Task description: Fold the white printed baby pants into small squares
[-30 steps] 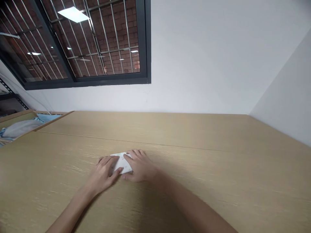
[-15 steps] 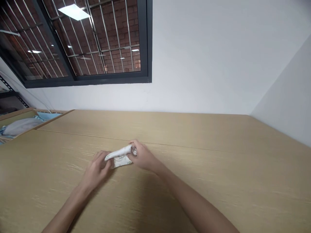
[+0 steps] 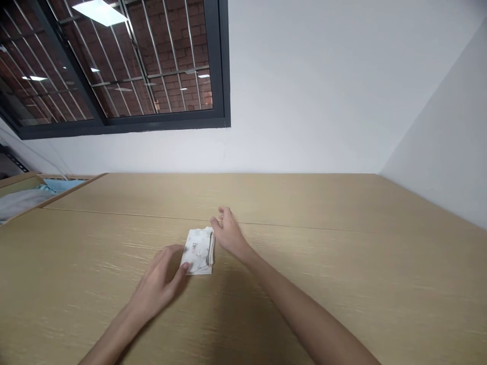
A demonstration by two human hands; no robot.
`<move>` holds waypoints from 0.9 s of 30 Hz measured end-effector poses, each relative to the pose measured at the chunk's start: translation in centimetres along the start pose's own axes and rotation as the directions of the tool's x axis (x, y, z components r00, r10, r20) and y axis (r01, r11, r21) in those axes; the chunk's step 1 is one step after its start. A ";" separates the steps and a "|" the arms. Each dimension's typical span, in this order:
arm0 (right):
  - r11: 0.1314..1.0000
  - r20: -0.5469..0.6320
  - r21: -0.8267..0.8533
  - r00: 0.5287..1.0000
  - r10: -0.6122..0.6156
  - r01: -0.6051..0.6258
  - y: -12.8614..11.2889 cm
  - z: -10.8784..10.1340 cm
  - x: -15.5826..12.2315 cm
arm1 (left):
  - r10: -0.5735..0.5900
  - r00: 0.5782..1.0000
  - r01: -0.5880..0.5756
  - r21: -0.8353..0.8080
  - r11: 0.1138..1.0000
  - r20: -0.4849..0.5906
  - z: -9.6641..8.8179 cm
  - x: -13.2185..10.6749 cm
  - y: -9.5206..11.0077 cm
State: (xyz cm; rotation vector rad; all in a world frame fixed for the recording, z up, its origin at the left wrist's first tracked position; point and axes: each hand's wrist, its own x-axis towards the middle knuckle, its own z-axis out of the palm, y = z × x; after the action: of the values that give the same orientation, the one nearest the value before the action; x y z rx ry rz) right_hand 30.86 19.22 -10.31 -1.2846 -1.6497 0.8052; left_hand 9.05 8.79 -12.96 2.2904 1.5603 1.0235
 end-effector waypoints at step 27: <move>0.787 0.497 -0.228 0.763 -0.413 0.574 3.3 0.7 -0.9 | 0.272 0.892 -0.318 0.074 0.945 0.361 2.0 -1.5 1.9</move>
State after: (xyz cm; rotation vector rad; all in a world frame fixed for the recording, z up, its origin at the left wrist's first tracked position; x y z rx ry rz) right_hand 31.66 19.24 -13.73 -0.8413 -2.4594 0.4596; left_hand 11.44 7.04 -14.12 2.6792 1.1939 0.5344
